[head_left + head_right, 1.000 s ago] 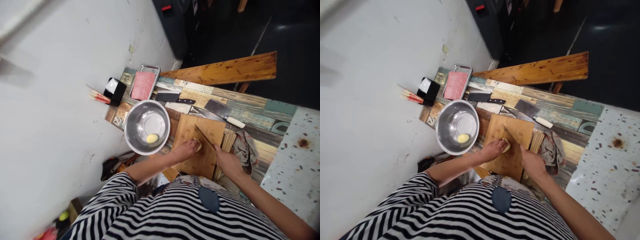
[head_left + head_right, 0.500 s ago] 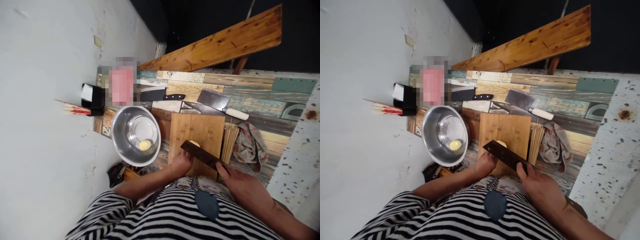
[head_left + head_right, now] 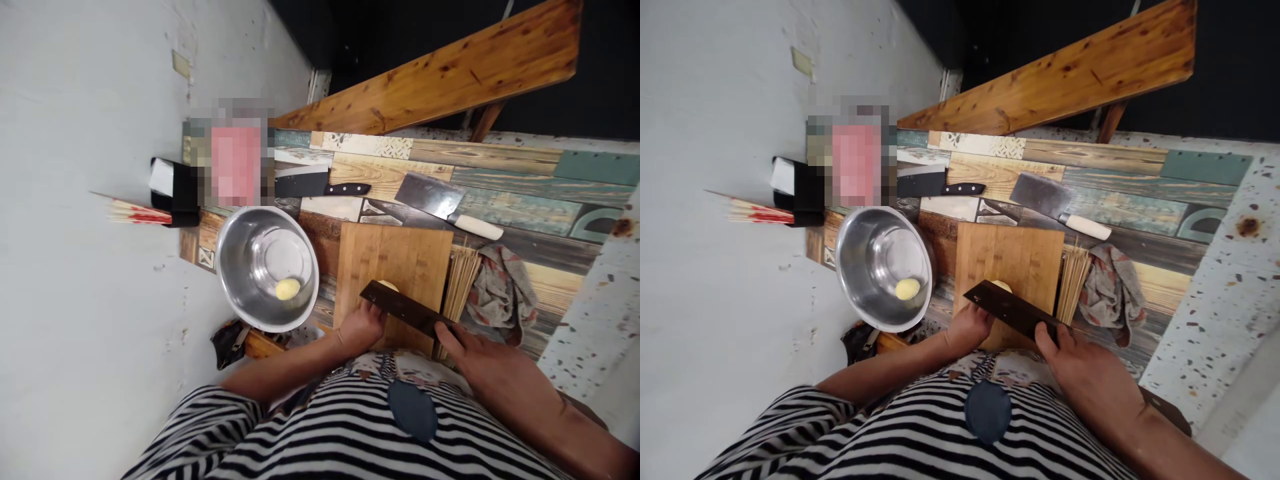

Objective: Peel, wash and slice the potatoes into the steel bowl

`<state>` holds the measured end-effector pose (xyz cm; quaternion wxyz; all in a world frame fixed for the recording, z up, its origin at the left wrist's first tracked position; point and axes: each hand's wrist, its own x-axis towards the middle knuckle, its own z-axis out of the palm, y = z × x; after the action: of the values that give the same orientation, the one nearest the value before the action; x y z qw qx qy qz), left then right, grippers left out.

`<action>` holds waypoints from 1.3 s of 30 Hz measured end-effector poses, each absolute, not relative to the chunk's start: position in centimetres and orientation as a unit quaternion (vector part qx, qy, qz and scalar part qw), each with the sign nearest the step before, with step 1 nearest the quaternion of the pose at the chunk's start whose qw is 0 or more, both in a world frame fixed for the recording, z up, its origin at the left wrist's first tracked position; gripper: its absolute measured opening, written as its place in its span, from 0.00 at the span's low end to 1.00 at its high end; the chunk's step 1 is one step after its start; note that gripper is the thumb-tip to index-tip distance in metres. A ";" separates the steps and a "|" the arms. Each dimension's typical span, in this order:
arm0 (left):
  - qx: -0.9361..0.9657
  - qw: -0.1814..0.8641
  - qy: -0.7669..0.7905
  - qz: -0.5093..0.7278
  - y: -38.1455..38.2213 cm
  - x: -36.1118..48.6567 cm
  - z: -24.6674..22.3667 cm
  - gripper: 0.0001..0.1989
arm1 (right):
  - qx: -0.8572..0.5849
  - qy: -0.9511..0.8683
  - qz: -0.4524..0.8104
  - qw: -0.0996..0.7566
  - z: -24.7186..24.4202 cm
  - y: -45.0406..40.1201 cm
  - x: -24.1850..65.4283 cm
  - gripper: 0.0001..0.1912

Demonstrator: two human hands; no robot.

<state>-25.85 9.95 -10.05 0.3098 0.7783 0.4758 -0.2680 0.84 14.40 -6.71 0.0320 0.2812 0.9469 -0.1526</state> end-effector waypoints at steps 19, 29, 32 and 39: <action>0.808 0.272 0.464 -0.242 9.7 -26.2 -10.1 0.20 | 0.258 0.945 -0.199 0.023 -7.9 15.8 0.9 0.35; 0.834 0.240 0.452 -0.208 8.7 -27.0 -11.1 0.23 | 0.253 0.917 -0.256 0.168 -10.1 16.4 -0.5 0.35; 0.837 0.239 0.447 -0.207 8.9 -27.0 -10.9 0.23 | 0.261 0.910 -0.263 0.186 -10.9 16.3 -1.0 0.34; 0.753 0.326 0.511 -0.255 9.2 -26.1 -10.9 0.17 | 0.259 0.948 -0.184 0.015 -8.1 15.1 0.8 0.33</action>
<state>-26.06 9.23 -10.87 0.3262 0.7533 0.5110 -0.2549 0.80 15.12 -8.06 0.0155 0.2589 0.9481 -0.1840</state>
